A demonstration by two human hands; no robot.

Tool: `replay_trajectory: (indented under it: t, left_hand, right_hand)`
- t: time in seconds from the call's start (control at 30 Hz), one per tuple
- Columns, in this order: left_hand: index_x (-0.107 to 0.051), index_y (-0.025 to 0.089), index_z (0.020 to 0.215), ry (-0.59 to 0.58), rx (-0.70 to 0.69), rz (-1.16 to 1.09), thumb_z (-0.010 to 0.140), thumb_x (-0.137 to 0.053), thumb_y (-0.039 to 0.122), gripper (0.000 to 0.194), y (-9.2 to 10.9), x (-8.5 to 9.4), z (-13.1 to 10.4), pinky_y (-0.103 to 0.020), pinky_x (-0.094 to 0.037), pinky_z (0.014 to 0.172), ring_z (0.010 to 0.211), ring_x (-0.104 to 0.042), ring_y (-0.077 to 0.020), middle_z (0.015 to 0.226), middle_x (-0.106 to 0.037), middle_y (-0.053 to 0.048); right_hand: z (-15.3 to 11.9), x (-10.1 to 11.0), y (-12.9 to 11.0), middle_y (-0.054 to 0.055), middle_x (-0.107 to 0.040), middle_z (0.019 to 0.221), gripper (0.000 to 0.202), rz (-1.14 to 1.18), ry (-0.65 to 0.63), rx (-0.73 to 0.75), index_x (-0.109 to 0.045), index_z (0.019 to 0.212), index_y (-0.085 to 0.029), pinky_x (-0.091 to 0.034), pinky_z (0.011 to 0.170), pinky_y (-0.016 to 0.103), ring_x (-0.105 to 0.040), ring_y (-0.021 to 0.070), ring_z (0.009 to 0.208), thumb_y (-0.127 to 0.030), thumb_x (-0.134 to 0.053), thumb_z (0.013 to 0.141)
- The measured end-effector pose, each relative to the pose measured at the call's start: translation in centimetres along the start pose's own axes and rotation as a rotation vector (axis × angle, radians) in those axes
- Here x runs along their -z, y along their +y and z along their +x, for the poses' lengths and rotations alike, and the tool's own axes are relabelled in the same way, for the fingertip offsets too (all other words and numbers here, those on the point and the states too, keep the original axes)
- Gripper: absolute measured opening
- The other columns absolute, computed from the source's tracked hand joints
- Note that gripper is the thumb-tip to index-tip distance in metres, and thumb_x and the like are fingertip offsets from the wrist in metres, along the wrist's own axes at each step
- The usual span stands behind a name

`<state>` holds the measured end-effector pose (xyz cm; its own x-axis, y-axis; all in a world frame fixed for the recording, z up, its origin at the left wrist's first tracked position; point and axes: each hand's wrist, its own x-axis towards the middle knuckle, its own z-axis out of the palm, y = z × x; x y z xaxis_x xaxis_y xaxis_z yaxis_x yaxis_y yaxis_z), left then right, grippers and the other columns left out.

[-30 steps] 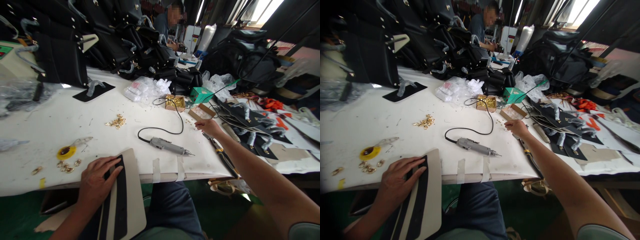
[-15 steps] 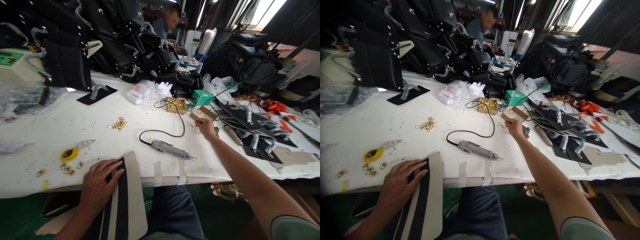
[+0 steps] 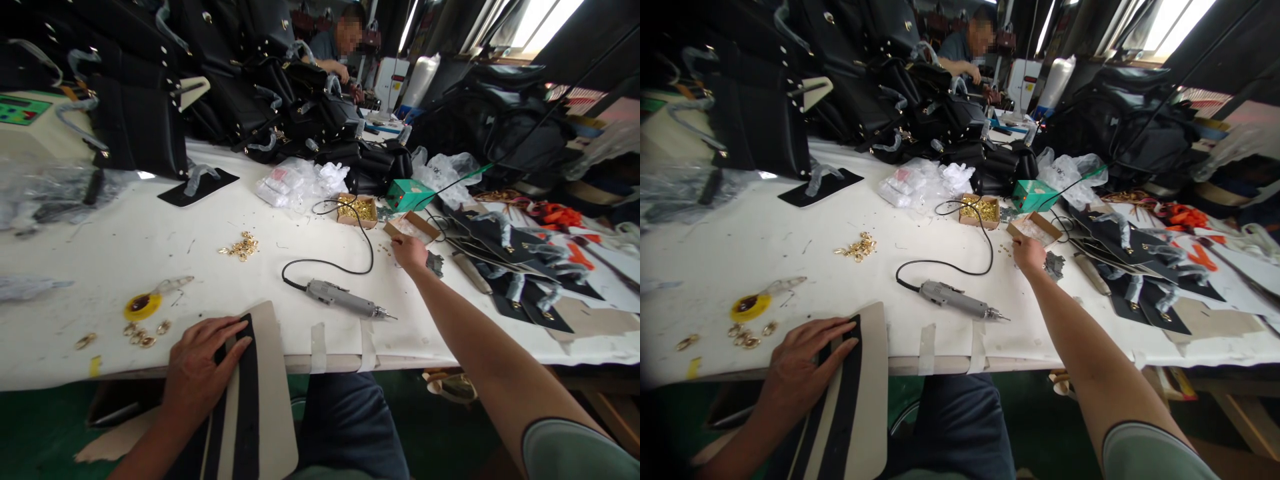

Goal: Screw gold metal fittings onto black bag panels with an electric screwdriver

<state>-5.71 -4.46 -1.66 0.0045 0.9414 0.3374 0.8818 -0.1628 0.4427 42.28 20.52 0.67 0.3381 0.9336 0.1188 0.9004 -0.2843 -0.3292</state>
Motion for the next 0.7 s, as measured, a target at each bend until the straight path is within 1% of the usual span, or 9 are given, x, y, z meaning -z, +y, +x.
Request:
replay_trajectory:
  t: [0.13,0.27,0.47,0.53,0.6,0.7]
  left_hand:
    - [-0.079,0.030,0.115,0.002,-0.010,-0.010,0.098,-0.054,0.063,0.044,0.0,0.0,0.0,-0.055,-0.047,0.107,0.117,-0.063,-0.0334,0.121,-0.077,-0.006]
    - [-0.079,0.030,0.114,0.000,-0.001,-0.006,0.098,-0.054,0.063,0.044,0.1,0.0,-0.1,-0.055,-0.046,0.107,0.117,-0.064,-0.0336,0.122,-0.076,-0.006]
    - [-0.078,0.030,0.115,0.008,-0.013,-0.009,0.098,-0.055,0.061,0.042,0.0,-0.1,-0.1,-0.054,-0.046,0.108,0.117,-0.063,-0.0329,0.123,-0.076,-0.006]
    - [-0.078,0.030,0.115,0.005,-0.011,-0.008,0.098,-0.055,0.061,0.041,-0.1,-0.1,-0.1,-0.054,-0.046,0.108,0.117,-0.063,-0.0328,0.123,-0.076,-0.006]
    - [-0.078,0.030,0.116,0.000,-0.008,-0.011,0.098,-0.055,0.060,0.041,-0.1,-0.1,-0.1,-0.055,-0.046,0.108,0.117,-0.063,-0.0329,0.123,-0.076,-0.006]
    - [-0.078,0.030,0.115,-0.002,-0.006,-0.012,0.098,-0.055,0.061,0.042,0.0,-0.1,-0.1,-0.055,-0.046,0.108,0.118,-0.063,-0.0331,0.123,-0.076,-0.006]
  right_hand:
    - [0.3,0.2,-0.5,0.011,-0.079,0.112,0.033,-0.057,-0.021,0.005,-0.082,0.113,-0.027,-0.050,0.082,0.033,-0.069,0.0290,0.103,-0.032,-0.065,0.086]
    - [0.2,0.5,-0.9,0.012,-0.079,0.111,0.031,-0.087,-0.031,0.002,-0.083,0.108,-0.026,-0.050,0.081,0.034,-0.069,0.0303,0.102,-0.030,-0.064,0.085]
    - [0.0,0.4,-0.8,0.014,-0.077,0.113,0.029,-0.089,-0.057,0.022,-0.083,0.106,-0.022,-0.050,0.082,0.034,-0.068,0.0315,0.103,-0.029,-0.060,0.090]
    - [0.1,0.4,-0.5,0.016,-0.076,0.117,0.031,-0.079,-0.069,0.040,-0.082,0.109,-0.020,-0.050,0.083,0.034,-0.068,0.0316,0.105,-0.028,-0.056,0.094]
    - [0.1,0.6,-0.2,0.017,-0.075,0.120,0.036,-0.063,-0.067,0.060,-0.079,0.117,-0.019,-0.050,0.084,0.033,-0.068,0.0307,0.106,-0.027,-0.051,0.097]
    - [-0.2,1.4,0.3,0.014,-0.078,0.111,0.038,-0.040,-0.061,0.087,-0.076,0.122,-0.019,-0.050,0.082,0.030,-0.070,0.0263,0.099,-0.027,-0.047,0.099]
